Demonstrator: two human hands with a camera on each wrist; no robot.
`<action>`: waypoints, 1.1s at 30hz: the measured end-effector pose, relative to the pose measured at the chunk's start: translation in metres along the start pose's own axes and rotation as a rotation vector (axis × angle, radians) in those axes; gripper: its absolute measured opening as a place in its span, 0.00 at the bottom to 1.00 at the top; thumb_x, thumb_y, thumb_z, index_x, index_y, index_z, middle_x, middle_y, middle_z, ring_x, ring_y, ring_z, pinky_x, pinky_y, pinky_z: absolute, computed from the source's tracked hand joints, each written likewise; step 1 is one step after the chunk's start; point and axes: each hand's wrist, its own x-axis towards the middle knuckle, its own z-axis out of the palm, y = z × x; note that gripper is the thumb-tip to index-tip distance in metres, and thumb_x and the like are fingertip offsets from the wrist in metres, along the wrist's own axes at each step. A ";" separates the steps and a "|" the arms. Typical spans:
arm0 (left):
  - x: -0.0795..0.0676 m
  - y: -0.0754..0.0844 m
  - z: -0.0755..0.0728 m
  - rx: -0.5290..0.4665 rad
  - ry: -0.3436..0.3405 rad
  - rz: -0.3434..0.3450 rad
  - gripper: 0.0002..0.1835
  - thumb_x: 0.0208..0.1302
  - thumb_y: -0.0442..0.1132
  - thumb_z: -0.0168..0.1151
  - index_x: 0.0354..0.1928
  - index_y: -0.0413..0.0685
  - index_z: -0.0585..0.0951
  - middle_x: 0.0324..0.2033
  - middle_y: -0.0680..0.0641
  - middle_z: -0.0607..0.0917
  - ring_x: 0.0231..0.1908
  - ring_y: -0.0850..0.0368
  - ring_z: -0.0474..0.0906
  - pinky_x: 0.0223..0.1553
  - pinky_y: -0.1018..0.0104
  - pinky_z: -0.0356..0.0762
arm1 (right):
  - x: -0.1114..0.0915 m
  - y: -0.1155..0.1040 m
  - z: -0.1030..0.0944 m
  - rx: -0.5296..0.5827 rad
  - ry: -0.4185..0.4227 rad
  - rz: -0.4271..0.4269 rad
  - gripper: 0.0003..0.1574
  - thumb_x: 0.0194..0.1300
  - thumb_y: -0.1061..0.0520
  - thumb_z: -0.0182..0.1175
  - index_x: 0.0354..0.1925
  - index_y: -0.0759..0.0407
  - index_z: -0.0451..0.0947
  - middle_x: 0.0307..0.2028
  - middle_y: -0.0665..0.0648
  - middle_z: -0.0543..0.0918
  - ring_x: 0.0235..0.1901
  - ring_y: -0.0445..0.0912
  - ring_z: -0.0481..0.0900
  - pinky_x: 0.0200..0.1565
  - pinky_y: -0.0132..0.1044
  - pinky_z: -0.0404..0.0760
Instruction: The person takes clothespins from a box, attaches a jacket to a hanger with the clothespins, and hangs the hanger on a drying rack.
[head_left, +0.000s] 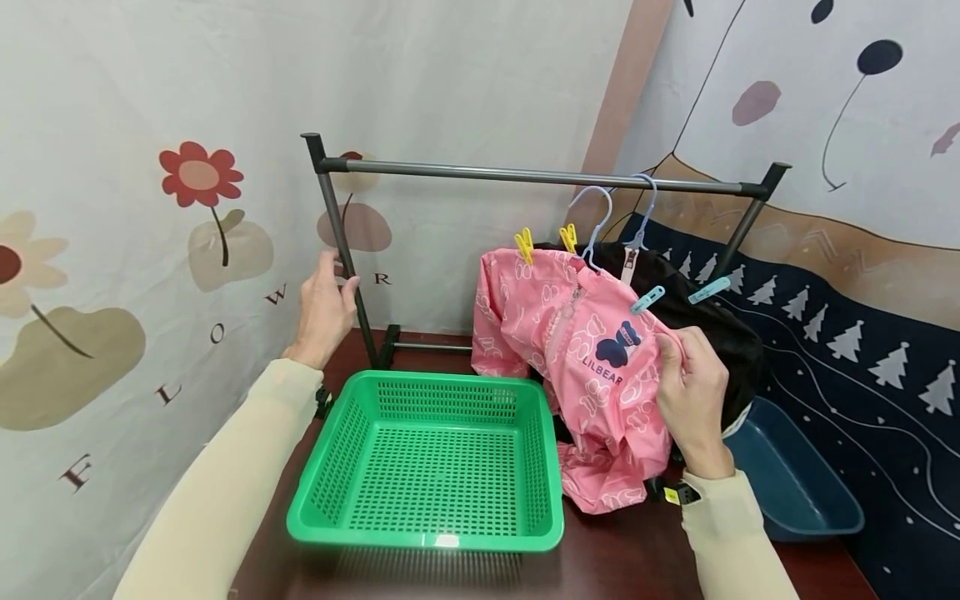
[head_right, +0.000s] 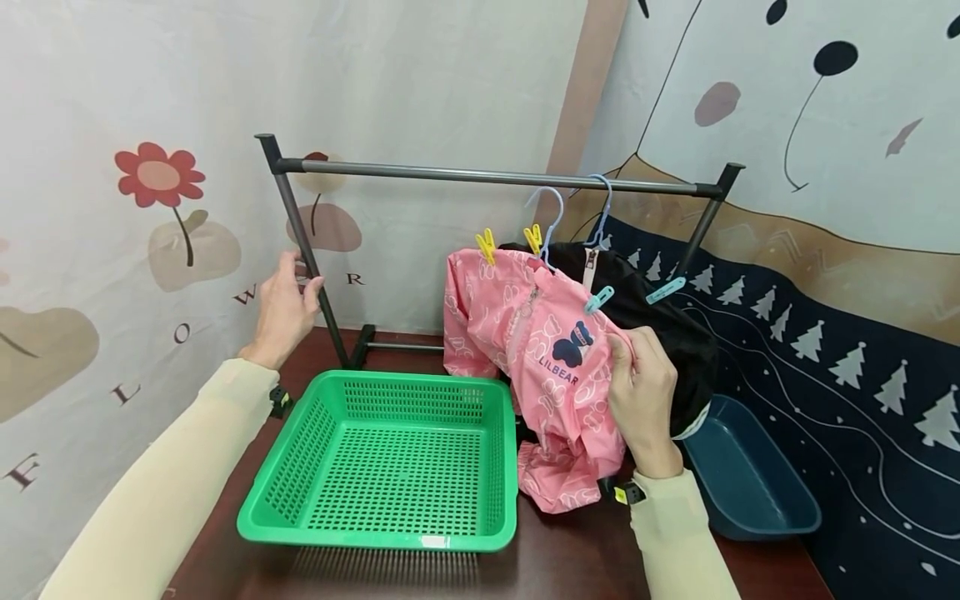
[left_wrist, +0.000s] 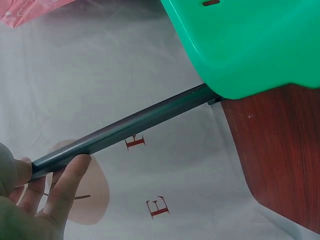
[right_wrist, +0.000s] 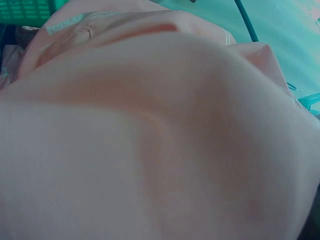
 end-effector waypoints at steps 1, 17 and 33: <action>0.000 0.000 0.000 0.001 -0.001 0.001 0.22 0.92 0.36 0.59 0.78 0.38 0.70 0.65 0.27 0.86 0.60 0.25 0.90 0.58 0.28 0.90 | 0.002 0.000 0.001 0.005 0.004 -0.008 0.12 0.84 0.63 0.69 0.42 0.73 0.85 0.36 0.69 0.85 0.37 0.29 0.70 0.45 0.18 0.68; 0.001 0.000 -0.001 0.009 -0.004 0.007 0.20 0.91 0.33 0.60 0.75 0.37 0.71 0.64 0.28 0.86 0.64 0.25 0.89 0.59 0.28 0.90 | 0.037 -0.005 0.026 0.017 0.027 -0.017 0.24 0.88 0.53 0.65 0.42 0.75 0.83 0.35 0.71 0.82 0.37 0.32 0.70 0.44 0.20 0.68; 0.000 0.002 0.000 0.019 0.003 -0.012 0.20 0.92 0.36 0.59 0.76 0.38 0.71 0.63 0.29 0.87 0.61 0.26 0.90 0.59 0.28 0.90 | 0.049 0.017 0.044 -0.018 -0.019 -0.050 0.23 0.89 0.53 0.64 0.44 0.75 0.84 0.40 0.75 0.83 0.36 0.54 0.77 0.46 0.20 0.68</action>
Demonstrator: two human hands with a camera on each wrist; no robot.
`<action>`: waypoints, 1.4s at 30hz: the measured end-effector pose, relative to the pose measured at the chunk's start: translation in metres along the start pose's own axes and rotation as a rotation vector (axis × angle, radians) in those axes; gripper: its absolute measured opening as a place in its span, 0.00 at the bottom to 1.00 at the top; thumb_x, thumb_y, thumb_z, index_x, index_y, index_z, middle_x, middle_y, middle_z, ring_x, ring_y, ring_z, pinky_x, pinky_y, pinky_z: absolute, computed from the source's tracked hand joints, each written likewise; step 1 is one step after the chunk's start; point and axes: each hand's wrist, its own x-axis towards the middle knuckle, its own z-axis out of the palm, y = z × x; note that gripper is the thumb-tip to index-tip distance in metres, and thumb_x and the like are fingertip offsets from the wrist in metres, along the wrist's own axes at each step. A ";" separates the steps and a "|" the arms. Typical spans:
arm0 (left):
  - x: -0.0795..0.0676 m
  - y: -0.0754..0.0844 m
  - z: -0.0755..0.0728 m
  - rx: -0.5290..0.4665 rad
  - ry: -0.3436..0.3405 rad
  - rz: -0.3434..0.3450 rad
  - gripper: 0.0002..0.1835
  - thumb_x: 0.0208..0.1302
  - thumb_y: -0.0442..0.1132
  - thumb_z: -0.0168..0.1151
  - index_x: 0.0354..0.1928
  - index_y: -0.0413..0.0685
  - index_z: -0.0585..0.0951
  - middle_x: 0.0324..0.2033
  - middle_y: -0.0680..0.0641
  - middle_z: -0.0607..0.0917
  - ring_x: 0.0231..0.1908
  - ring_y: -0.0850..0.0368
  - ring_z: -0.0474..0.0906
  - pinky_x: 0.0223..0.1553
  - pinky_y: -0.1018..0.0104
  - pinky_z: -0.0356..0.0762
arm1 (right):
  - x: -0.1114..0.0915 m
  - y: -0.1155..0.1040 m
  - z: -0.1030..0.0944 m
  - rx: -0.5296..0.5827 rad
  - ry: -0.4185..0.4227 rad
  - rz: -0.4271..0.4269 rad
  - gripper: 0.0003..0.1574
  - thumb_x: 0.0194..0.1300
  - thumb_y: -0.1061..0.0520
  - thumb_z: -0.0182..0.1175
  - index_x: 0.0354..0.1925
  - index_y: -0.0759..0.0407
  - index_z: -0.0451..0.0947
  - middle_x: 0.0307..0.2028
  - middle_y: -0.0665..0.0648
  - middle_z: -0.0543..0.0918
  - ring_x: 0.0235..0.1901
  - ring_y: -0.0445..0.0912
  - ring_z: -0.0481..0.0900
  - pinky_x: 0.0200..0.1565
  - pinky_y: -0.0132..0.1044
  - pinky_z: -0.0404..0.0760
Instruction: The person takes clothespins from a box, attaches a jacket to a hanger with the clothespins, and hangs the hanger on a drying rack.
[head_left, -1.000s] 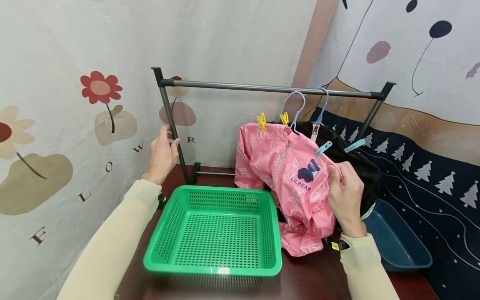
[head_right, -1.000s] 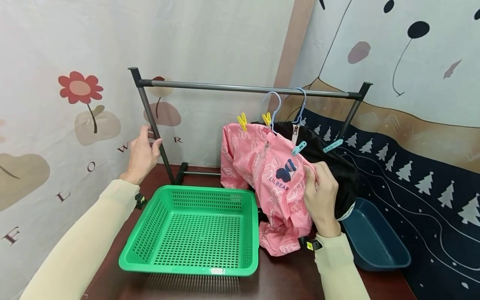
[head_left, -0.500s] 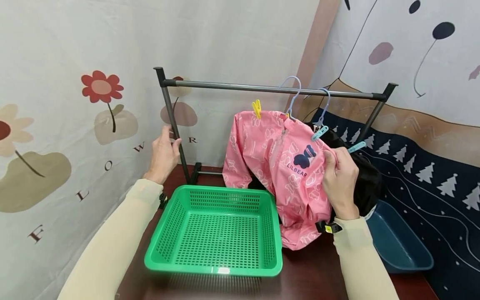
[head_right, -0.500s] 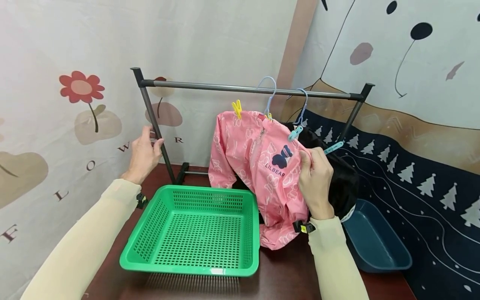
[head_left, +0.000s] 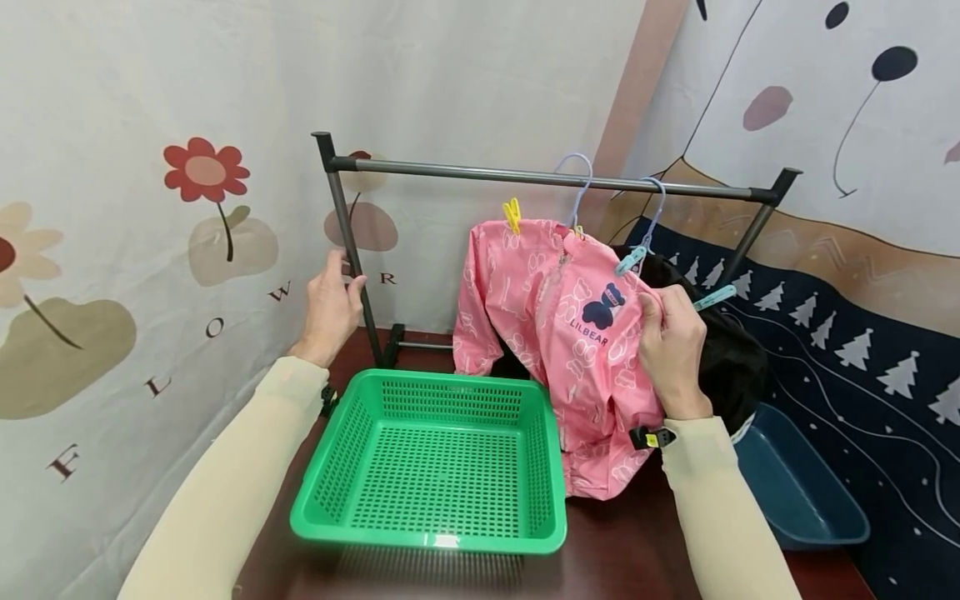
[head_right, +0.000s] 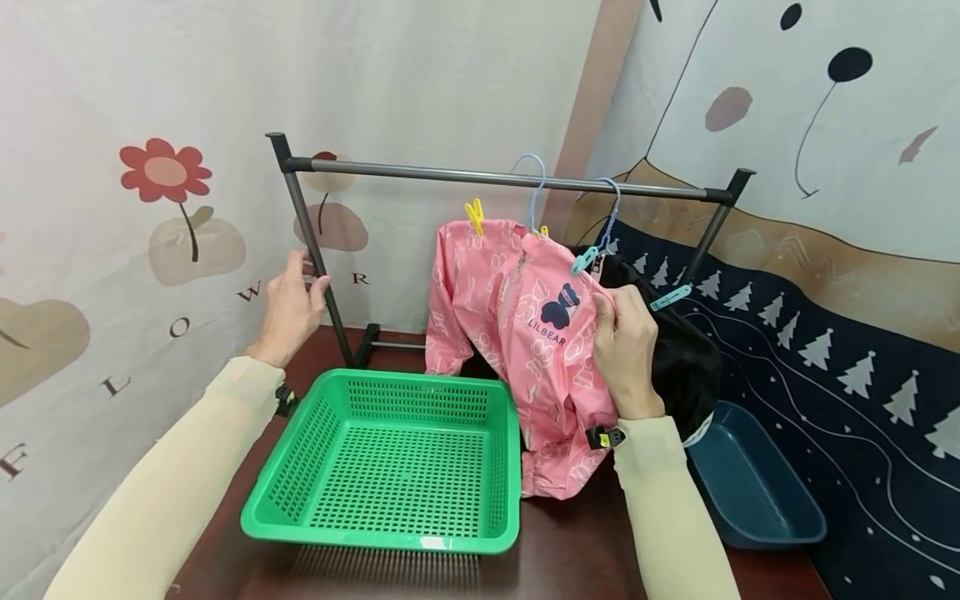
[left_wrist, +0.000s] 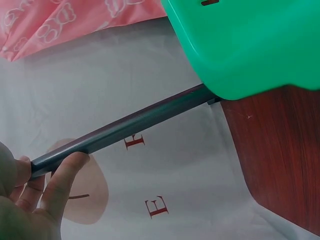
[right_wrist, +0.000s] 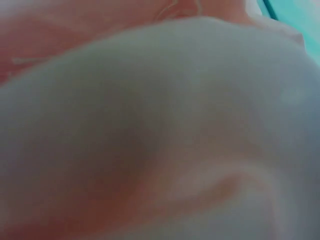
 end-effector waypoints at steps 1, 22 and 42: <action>0.000 0.000 0.000 0.000 0.000 0.000 0.20 0.92 0.36 0.59 0.76 0.38 0.71 0.63 0.29 0.87 0.61 0.26 0.90 0.59 0.28 0.90 | -0.002 0.002 0.001 -0.001 -0.003 -0.003 0.23 0.89 0.53 0.64 0.44 0.75 0.83 0.40 0.75 0.83 0.36 0.55 0.78 0.46 0.21 0.68; -0.001 -0.003 0.005 -0.023 0.020 0.004 0.20 0.92 0.36 0.60 0.76 0.39 0.72 0.63 0.29 0.88 0.57 0.28 0.91 0.56 0.30 0.92 | -0.027 0.020 0.000 0.009 -0.067 0.064 0.15 0.89 0.58 0.65 0.49 0.73 0.85 0.43 0.71 0.86 0.41 0.32 0.73 0.47 0.20 0.69; -0.003 -0.005 0.005 -0.017 0.021 -0.015 0.21 0.91 0.36 0.61 0.76 0.38 0.71 0.64 0.28 0.87 0.61 0.27 0.91 0.59 0.29 0.92 | -0.041 0.021 -0.009 0.010 -0.113 0.119 0.20 0.93 0.54 0.60 0.59 0.73 0.83 0.44 0.72 0.85 0.40 0.44 0.74 0.47 0.23 0.68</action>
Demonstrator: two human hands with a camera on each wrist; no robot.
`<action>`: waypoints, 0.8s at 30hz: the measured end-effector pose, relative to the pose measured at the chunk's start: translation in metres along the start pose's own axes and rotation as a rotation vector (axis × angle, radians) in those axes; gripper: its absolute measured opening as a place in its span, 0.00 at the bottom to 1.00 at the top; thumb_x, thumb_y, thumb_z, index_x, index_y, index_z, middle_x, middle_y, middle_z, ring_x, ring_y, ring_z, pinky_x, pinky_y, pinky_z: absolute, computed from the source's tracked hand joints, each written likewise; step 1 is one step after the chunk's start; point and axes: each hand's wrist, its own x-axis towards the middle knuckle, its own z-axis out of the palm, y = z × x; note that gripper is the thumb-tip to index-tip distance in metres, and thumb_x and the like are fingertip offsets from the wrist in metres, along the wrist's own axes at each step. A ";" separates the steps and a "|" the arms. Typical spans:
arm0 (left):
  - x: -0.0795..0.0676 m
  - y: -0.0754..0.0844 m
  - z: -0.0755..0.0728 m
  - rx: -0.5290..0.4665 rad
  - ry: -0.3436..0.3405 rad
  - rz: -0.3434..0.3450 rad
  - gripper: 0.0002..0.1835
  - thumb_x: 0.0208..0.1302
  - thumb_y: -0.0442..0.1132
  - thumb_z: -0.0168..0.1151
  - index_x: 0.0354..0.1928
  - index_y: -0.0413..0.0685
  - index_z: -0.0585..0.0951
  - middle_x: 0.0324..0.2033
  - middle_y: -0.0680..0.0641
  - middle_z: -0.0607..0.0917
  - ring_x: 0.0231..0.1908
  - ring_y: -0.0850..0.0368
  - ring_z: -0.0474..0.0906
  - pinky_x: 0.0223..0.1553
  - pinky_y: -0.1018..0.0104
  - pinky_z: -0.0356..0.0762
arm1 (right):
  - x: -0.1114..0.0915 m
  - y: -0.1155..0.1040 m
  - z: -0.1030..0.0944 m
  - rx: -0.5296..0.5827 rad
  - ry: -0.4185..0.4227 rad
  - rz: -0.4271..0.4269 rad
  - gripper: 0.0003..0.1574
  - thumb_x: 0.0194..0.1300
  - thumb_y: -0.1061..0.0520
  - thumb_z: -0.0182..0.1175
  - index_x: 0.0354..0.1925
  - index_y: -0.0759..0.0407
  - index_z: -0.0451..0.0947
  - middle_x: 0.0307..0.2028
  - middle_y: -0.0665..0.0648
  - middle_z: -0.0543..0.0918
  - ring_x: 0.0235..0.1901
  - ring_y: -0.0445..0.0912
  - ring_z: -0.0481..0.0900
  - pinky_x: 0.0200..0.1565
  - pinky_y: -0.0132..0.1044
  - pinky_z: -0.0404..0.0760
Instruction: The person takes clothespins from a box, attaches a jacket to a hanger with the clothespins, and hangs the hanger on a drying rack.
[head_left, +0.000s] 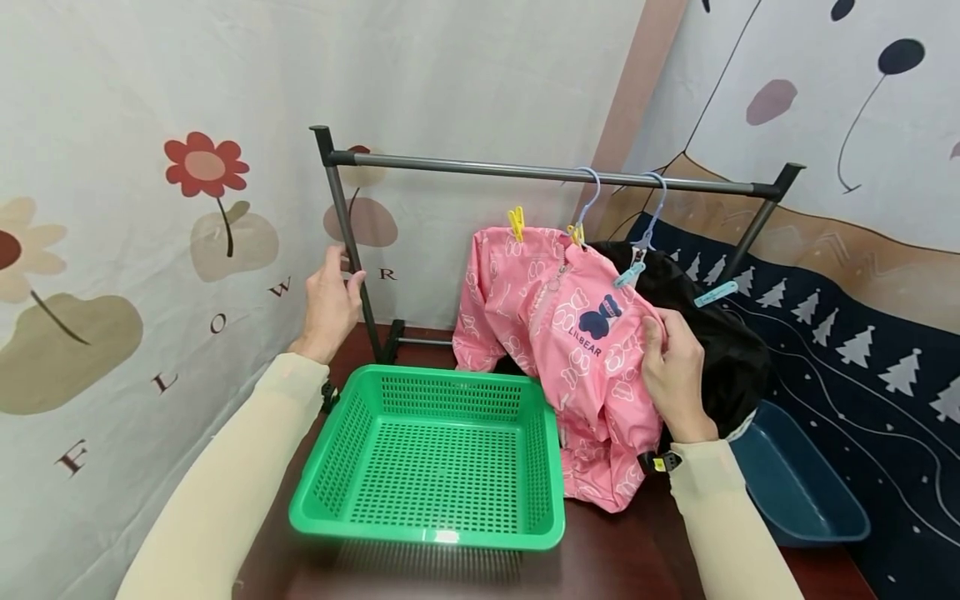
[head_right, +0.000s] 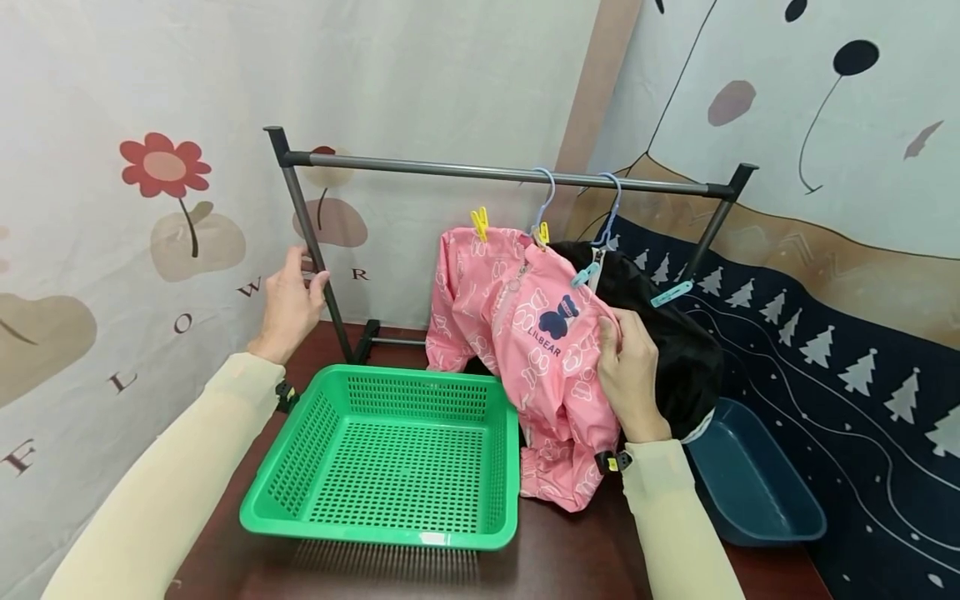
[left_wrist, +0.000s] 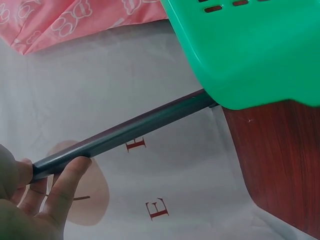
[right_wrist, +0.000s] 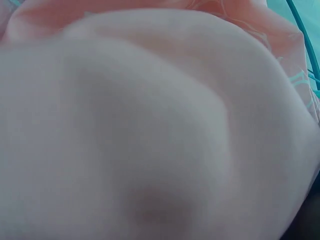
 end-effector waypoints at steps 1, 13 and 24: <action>0.000 0.000 -0.001 0.000 0.000 -0.001 0.21 0.91 0.36 0.61 0.76 0.38 0.71 0.64 0.28 0.87 0.62 0.27 0.91 0.59 0.29 0.92 | 0.000 0.001 0.000 0.000 -0.002 0.000 0.22 0.93 0.51 0.59 0.60 0.72 0.83 0.44 0.71 0.85 0.40 0.46 0.75 0.47 0.22 0.68; 0.000 0.003 -0.002 -0.005 -0.015 -0.006 0.20 0.91 0.34 0.62 0.75 0.37 0.71 0.64 0.28 0.87 0.63 0.27 0.90 0.61 0.29 0.91 | -0.013 -0.012 -0.015 -0.038 -0.023 0.031 0.21 0.91 0.58 0.62 0.69 0.71 0.82 0.61 0.73 0.89 0.52 0.62 0.87 0.65 0.10 0.68; -0.002 0.006 -0.006 -0.029 -0.012 -0.046 0.20 0.92 0.36 0.61 0.76 0.38 0.73 0.65 0.28 0.87 0.57 0.28 0.90 0.57 0.30 0.92 | -0.038 -0.028 -0.040 -0.096 -0.126 -0.007 0.38 0.86 0.59 0.65 0.87 0.56 0.72 0.74 0.72 0.81 0.71 0.66 0.81 0.74 0.10 0.57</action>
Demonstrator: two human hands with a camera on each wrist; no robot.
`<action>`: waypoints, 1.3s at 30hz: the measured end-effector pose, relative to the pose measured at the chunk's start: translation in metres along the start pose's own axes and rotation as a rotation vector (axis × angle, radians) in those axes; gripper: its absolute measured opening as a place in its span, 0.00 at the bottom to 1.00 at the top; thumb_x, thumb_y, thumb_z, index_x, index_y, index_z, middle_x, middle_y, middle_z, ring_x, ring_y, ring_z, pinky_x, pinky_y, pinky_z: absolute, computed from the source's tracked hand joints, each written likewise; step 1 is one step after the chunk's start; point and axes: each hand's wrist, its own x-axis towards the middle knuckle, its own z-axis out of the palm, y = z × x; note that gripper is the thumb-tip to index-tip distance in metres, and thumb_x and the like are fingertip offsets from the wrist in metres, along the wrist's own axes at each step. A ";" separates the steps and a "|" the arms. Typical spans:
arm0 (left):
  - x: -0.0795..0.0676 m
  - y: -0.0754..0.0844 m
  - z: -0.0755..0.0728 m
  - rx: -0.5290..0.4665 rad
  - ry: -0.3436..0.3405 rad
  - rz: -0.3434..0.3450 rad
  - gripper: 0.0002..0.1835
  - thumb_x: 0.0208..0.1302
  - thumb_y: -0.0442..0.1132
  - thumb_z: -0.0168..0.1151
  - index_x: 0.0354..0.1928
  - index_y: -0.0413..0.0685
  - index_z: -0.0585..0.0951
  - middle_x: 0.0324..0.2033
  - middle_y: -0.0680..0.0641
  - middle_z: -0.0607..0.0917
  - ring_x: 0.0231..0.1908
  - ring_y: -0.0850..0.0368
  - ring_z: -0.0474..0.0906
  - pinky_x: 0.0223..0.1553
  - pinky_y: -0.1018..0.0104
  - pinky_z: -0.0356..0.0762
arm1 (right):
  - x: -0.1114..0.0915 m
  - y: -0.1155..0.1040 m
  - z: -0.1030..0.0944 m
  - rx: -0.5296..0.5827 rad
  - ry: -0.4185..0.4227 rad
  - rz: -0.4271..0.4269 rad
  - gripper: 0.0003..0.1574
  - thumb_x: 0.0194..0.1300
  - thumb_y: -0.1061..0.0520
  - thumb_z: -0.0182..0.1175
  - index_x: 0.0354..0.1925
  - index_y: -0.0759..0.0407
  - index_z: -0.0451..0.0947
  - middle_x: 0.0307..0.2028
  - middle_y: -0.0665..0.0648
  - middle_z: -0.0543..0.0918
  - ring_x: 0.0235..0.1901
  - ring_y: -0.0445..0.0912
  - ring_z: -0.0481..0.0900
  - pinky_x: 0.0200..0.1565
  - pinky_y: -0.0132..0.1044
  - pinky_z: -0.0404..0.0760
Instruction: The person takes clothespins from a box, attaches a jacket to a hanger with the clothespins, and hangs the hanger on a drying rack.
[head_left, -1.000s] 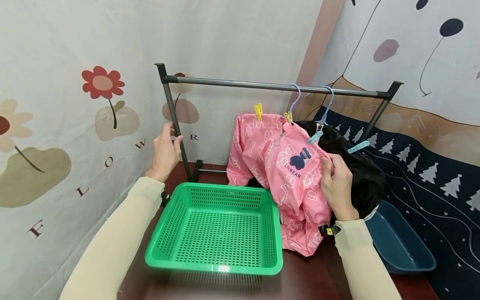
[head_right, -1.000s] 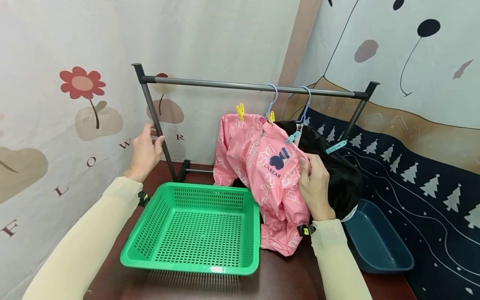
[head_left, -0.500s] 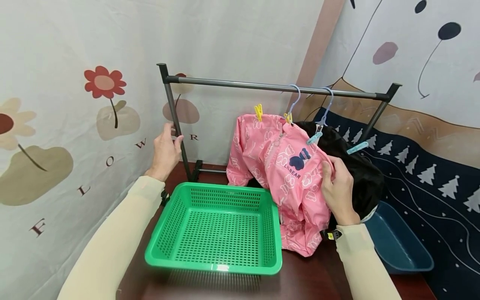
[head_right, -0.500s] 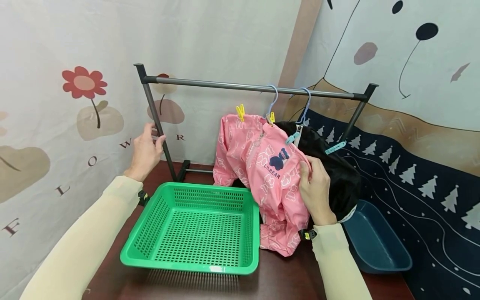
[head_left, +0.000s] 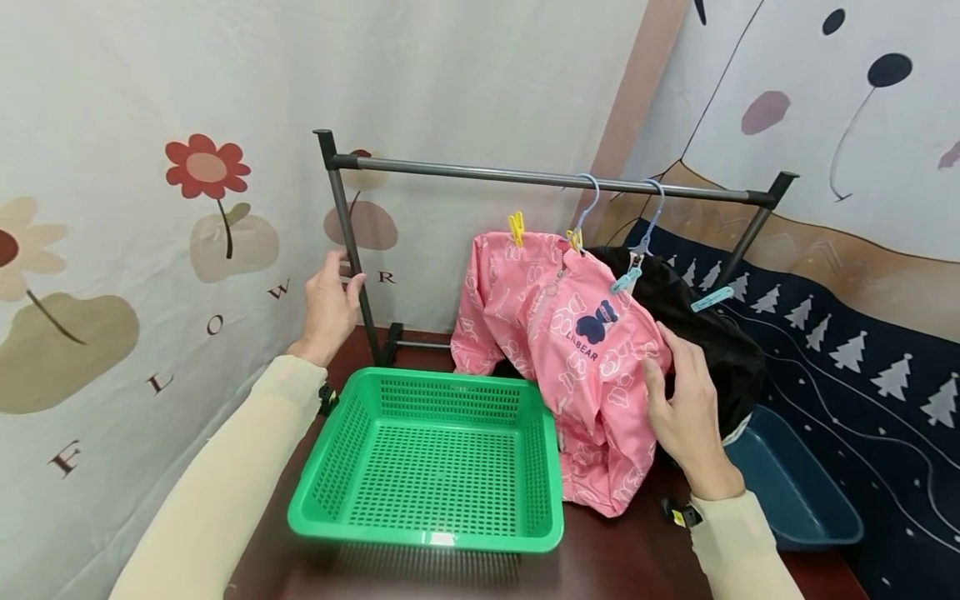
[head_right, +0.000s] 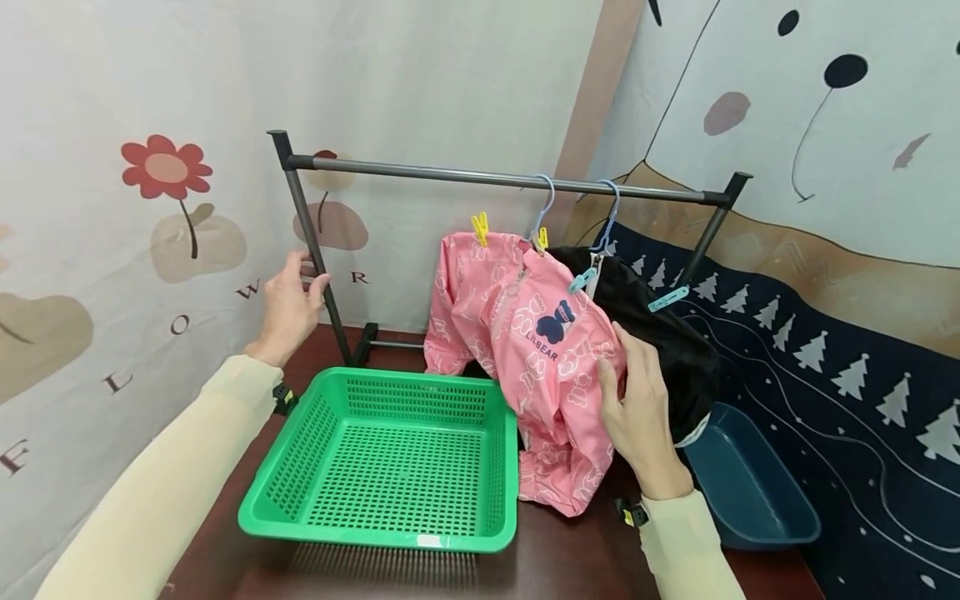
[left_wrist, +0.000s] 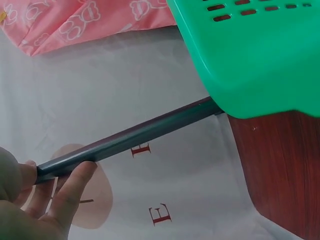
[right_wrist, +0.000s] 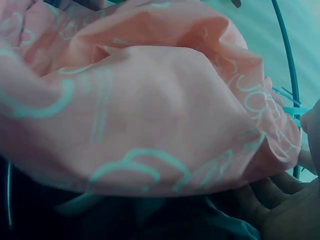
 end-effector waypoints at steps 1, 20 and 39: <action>-0.001 0.000 -0.001 -0.002 0.002 -0.001 0.20 0.92 0.36 0.61 0.76 0.38 0.74 0.65 0.28 0.87 0.58 0.28 0.90 0.57 0.30 0.92 | -0.002 -0.001 -0.002 -0.006 -0.011 -0.008 0.40 0.86 0.59 0.66 0.88 0.55 0.70 0.75 0.72 0.80 0.72 0.66 0.80 0.74 0.10 0.56; -0.040 0.028 -0.033 0.101 -0.295 0.032 0.44 0.91 0.46 0.63 0.94 0.39 0.53 0.83 0.23 0.70 0.78 0.22 0.75 0.76 0.22 0.77 | -0.034 -0.007 -0.029 -0.102 -0.103 -0.127 0.52 0.75 0.62 0.75 0.90 0.57 0.68 0.85 0.74 0.67 0.81 0.70 0.71 0.82 0.14 0.49; -0.135 0.036 -0.062 0.360 -0.570 0.218 0.46 0.85 0.68 0.66 0.93 0.58 0.65 0.90 0.34 0.65 0.85 0.22 0.67 0.83 0.11 0.55 | -0.065 -0.020 -0.030 -0.281 -0.359 -0.145 0.63 0.66 0.45 0.85 0.90 0.49 0.68 0.84 0.72 0.69 0.80 0.74 0.70 0.67 0.81 0.83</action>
